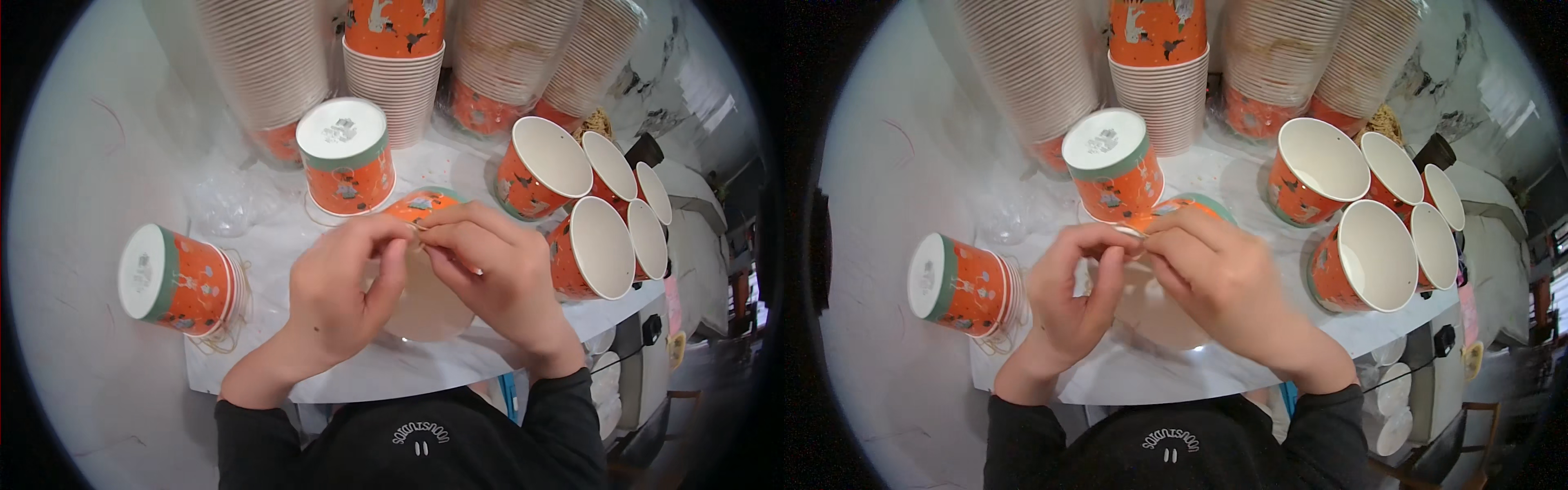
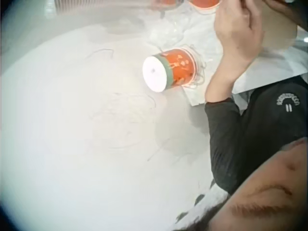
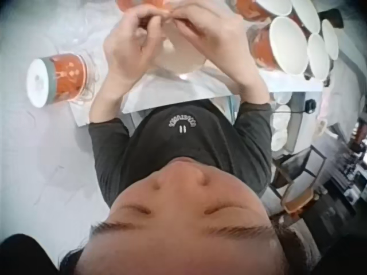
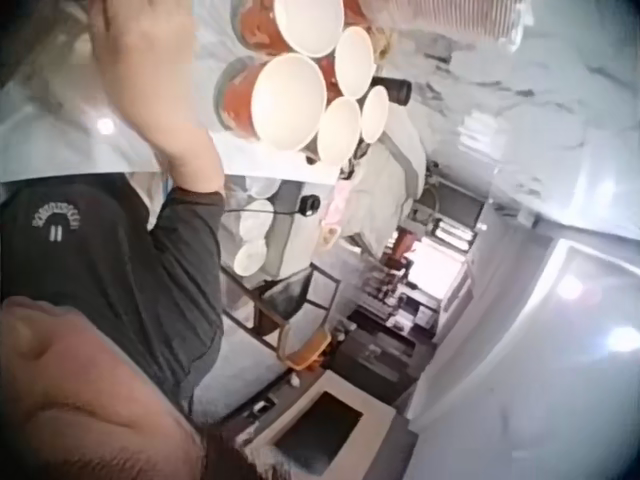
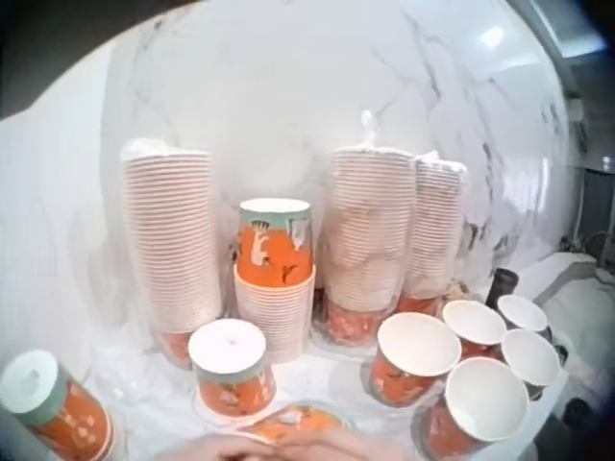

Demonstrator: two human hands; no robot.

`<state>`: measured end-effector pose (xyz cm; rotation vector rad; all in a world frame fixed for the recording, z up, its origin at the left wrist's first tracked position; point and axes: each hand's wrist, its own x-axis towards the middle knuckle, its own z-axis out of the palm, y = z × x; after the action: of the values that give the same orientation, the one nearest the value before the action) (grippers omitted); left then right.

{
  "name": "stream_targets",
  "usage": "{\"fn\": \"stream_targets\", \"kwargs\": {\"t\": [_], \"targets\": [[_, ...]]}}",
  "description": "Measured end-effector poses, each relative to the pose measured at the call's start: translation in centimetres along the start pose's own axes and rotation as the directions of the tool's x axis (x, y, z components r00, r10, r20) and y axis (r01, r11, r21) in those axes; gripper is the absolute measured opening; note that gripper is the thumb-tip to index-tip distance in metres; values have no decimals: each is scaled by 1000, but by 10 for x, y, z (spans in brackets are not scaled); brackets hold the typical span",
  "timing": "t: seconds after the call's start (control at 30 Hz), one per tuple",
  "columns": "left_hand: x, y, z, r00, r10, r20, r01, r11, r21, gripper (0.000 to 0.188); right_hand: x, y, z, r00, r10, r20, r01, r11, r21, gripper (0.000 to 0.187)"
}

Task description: Attaching elastic loop strings to decorative paper bowls.

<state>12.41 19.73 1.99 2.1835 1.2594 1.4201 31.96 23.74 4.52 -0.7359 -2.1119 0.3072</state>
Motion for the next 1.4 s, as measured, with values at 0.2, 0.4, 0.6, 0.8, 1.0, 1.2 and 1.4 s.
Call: {"fn": "stream_targets", "kwargs": {"t": [0.2,0.4,0.6,0.8,1.0,1.2,1.4], "targets": [[15,3,-8,997,41,64,-42,999,12,29,1,10,-16,995,-100,-6,100,982,160,18],[10,9,-4,998,-25,66,31,994,-101,15,0,23,-21,990,-97,98,58,937,344,15],[9,2,-1,997,-10,-78,13,999,38,5,10,46,-9,960,-134,245,6,888,461,10],[15,-3,-20,653,-529,542,754,382,-535,10,9,64,10,919,-155,362,-13,906,422,11],[9,-12,-21,799,-489,350,571,800,-186,11,10,56,15,945,10,327,-189,832,522,9],[17,9,-36,754,-503,421,480,861,168,15,7,53,25,872,178,456,-446,672,590,9],[14,38,-66,664,-541,516,732,612,-300,50,6,45,22,850,218,480,-478,703,526,10]]}}
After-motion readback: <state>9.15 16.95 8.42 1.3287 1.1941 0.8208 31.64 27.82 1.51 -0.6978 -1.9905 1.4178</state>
